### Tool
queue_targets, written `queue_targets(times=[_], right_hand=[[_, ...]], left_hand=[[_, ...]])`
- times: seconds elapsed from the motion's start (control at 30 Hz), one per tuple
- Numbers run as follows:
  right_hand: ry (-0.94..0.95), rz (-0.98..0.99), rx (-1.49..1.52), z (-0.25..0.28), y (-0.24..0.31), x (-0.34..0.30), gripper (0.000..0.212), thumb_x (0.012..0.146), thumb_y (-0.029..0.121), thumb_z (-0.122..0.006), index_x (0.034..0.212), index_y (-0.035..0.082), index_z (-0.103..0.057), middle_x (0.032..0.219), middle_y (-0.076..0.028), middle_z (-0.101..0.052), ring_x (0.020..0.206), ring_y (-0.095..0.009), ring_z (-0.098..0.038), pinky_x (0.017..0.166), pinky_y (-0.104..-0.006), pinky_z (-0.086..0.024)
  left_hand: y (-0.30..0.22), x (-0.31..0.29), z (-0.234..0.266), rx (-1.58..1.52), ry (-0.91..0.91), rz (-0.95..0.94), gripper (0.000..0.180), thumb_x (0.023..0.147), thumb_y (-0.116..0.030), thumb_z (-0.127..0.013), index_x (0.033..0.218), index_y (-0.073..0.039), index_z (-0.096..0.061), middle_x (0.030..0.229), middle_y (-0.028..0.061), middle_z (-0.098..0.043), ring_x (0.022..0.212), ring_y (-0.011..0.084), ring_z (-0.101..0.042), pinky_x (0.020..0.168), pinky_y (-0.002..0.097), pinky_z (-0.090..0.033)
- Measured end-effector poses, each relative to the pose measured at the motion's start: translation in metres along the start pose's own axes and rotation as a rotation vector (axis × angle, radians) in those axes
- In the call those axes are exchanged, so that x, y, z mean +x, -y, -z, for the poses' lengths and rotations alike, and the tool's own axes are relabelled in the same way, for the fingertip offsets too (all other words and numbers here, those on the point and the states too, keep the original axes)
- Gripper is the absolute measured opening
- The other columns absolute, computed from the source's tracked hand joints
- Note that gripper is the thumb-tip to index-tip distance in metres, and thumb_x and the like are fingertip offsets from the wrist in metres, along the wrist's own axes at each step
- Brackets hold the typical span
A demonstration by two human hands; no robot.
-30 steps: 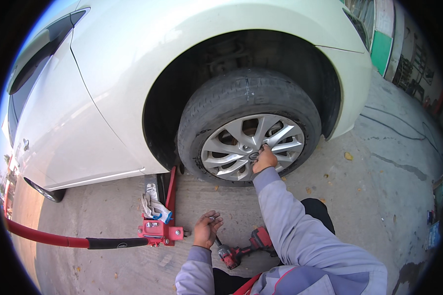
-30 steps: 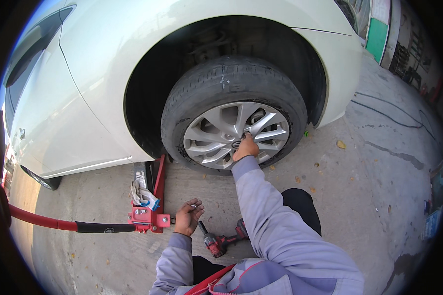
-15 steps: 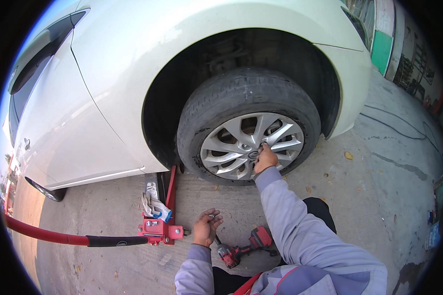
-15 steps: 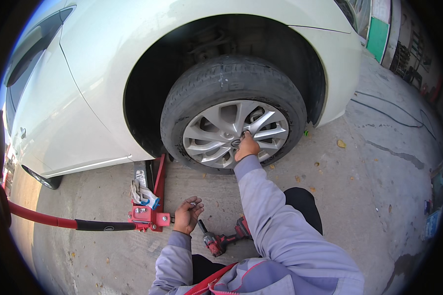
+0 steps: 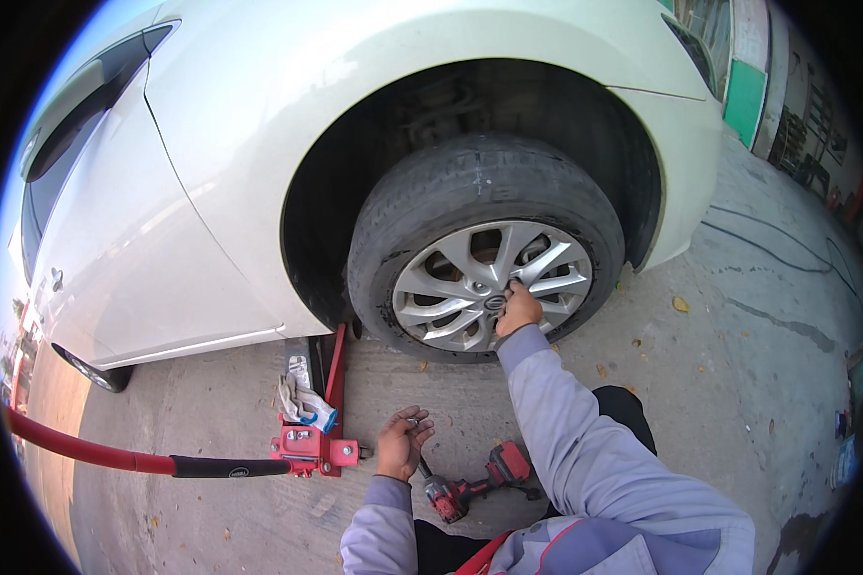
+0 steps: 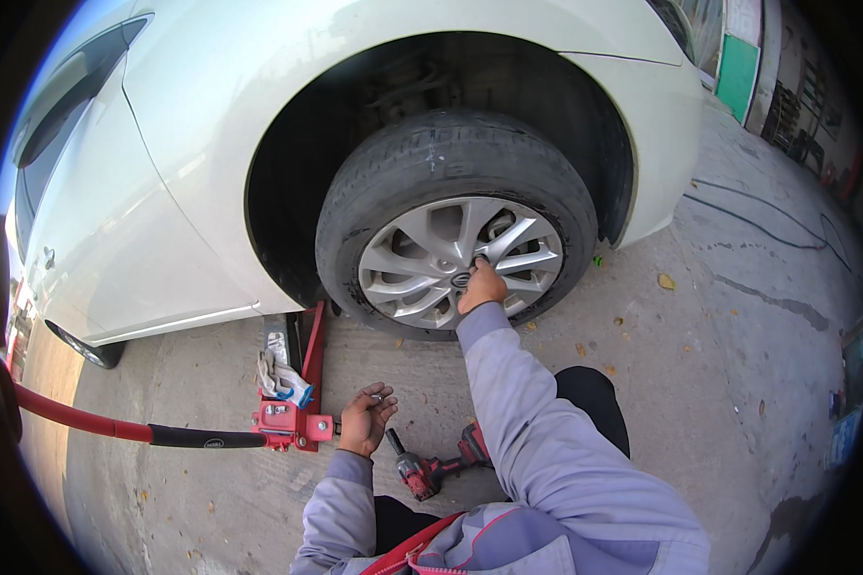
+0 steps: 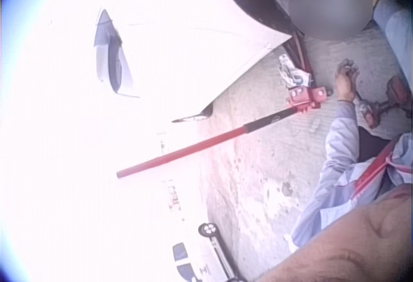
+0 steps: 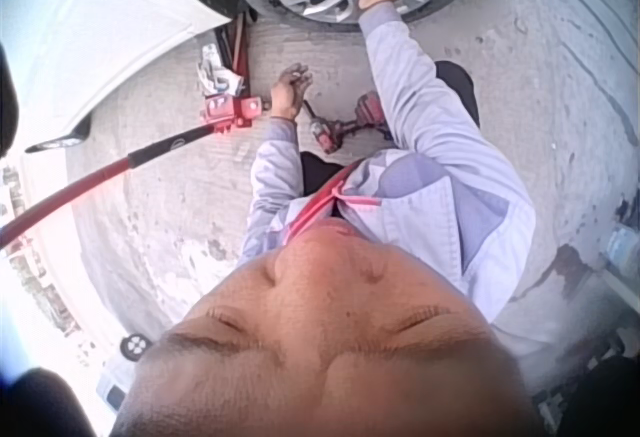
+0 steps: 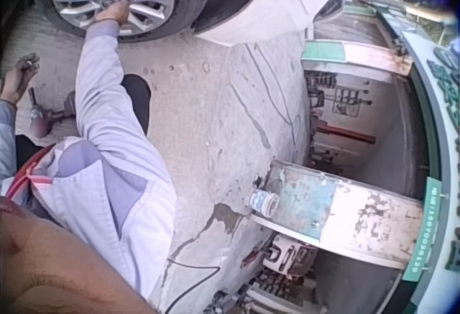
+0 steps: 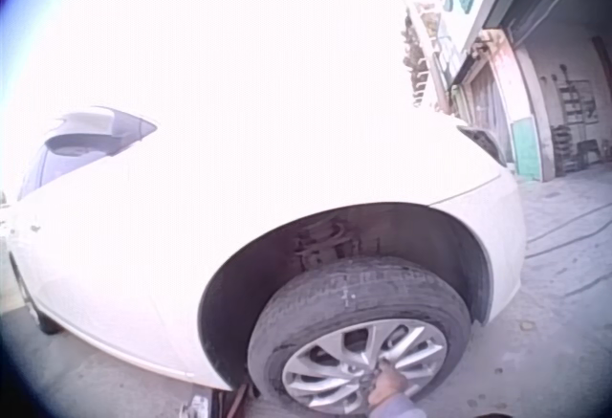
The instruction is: The person jacks up a white sedan, removes the front-left wheel using an impact wrench, rolls a spare tire into place, mounts it, and tightens the lug nuts. The person then lowers the car and finishes tightening the lug nuts with the impact wrench.
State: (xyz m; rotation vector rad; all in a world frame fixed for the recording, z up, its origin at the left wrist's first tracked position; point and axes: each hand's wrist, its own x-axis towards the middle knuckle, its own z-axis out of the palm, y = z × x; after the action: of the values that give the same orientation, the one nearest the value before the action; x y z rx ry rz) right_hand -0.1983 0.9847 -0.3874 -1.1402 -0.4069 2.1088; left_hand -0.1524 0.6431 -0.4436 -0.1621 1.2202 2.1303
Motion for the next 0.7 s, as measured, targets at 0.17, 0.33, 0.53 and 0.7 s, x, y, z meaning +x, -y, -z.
queue_targets(times=[0.17, 0.33, 0.53, 0.7], right_hand=[[-0.025, 0.056, 0.061, -0.003, -0.006, 0.008, 0.012, 0.092, 0.024, -0.071, 0.089, 0.014, -0.067, 0.074, 0.004, -0.06, 0.053, -0.01, -0.044, 0.049, -0.0287, -0.032], [0.015, 0.035, 0.029, -0.001, -0.004, 0.012, 0.014, 0.093, 0.026, -0.069, 0.086, 0.014, -0.065, 0.073, 0.004, -0.059, 0.053, -0.01, -0.043, 0.049, -0.0284, -0.031], [0.036, 0.011, -0.039, -0.002, 0.001, 0.009, 0.019, 0.094, 0.028, -0.065, 0.08, 0.016, -0.06, 0.069, 0.004, -0.057, 0.051, -0.011, -0.04, 0.049, -0.0297, -0.03], [0.041, -0.053, -0.076, 0.0, 0.01, 0.001, 0.019, 0.096, 0.028, -0.064, 0.083, 0.014, -0.06, 0.068, 0.004, -0.056, 0.046, -0.01, -0.038, 0.044, -0.0298, -0.025]], left_hand=[[-0.001, 0.0, 0.001, 0.003, 0.001, -0.005, 0.035, 0.093, 0.002, -0.045, 0.126, 0.009, -0.053, 0.115, 0.0227, -0.065, 0.094, 0.0323, -0.069, 0.084, 0.0425, -0.06], [-0.001, 0.0, 0.001, 0.001, -0.005, -0.002, 0.035, 0.093, 0.002, -0.044, 0.126, 0.009, -0.053, 0.115, 0.0227, -0.066, 0.094, 0.032, -0.069, 0.084, 0.0423, -0.06], [0.0, 0.0, -0.001, 0.002, -0.01, 0.002, 0.034, 0.093, 0.002, -0.045, 0.125, 0.008, -0.053, 0.113, 0.0216, -0.066, 0.093, 0.0315, -0.07, 0.083, 0.042, -0.06], [0.0, -0.001, 0.0, 0.026, -0.011, -0.002, 0.037, 0.092, -0.001, -0.047, 0.127, 0.007, -0.054, 0.114, 0.0204, -0.067, 0.093, 0.0305, -0.069, 0.083, 0.0405, -0.059]])
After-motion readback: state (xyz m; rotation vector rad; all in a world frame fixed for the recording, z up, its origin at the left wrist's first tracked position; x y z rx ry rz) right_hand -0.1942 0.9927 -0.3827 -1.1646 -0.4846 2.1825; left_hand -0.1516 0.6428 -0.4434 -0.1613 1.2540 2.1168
